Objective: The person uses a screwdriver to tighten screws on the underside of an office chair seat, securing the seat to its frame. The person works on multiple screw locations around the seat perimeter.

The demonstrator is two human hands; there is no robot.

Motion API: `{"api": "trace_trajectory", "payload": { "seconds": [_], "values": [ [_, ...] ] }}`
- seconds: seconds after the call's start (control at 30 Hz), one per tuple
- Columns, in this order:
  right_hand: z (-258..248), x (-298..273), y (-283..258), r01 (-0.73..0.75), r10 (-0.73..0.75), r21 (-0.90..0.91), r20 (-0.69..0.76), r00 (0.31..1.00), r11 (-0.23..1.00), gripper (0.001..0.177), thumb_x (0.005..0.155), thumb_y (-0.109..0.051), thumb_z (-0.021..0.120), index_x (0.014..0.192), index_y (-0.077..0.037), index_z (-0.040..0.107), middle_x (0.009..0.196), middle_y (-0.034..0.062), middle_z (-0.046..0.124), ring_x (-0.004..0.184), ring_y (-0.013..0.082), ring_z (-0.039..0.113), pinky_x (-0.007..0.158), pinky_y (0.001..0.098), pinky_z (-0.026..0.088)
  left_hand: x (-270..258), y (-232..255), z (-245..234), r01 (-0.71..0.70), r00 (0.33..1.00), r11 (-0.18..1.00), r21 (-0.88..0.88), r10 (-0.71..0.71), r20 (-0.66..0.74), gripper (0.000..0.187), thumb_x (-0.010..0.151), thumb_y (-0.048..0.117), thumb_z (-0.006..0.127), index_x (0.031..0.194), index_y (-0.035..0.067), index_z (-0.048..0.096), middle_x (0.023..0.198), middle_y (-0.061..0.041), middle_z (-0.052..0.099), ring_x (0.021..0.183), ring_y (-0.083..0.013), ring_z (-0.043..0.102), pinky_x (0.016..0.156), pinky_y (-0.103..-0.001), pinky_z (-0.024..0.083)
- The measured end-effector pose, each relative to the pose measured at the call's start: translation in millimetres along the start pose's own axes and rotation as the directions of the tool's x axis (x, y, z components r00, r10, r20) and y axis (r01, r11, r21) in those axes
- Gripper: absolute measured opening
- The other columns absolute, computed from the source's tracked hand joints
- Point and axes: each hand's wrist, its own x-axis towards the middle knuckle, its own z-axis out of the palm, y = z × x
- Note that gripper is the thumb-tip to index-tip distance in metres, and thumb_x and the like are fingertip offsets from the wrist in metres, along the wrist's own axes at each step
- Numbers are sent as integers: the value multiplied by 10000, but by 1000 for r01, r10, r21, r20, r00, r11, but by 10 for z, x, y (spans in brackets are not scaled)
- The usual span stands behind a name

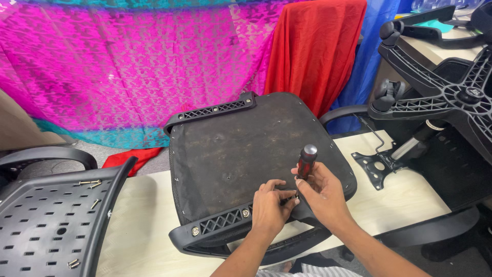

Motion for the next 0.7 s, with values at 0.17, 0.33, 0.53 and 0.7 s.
{"api": "trace_trajectory", "payload": {
  "seconds": [0.17,0.33,0.53,0.7],
  "values": [
    [-8,54,38,-11,10,55,1,1000,998,308,896,-106,690,1185,-46,600,1110,78,721,1061,138,686,944,295,541,7,91,-45,74,997,997,-31,-74,-13,222,789,259,829,1003,204,833,1215,-13,672,1140,-218,589,996,-374,458],
    [50,73,-5,-123,126,129,-19,992,984,345,893,-149,727,1181,-46,567,1103,92,743,1017,156,677,818,318,534,12,128,-37,98,994,995,-36,-100,-46,207,757,260,862,932,154,835,1097,-44,688,1075,-232,625,952,-383,497],
    [128,60,-98,-272,280,169,-20,960,947,288,952,-194,583,1227,-118,553,1109,83,711,1014,150,684,798,365,605,26,120,30,106,989,994,-2,-105,-106,184,755,227,867,881,107,809,1052,-39,699,1043,-238,632,931,-388,506],
    [106,90,-41,-298,317,308,-13,948,904,282,988,-206,490,1235,-107,585,1064,86,649,987,182,659,785,398,614,13,122,-17,72,994,997,-16,-73,-85,278,700,260,896,917,120,795,1078,-6,694,1037,-232,608,924,-388,485]
  ]
}}
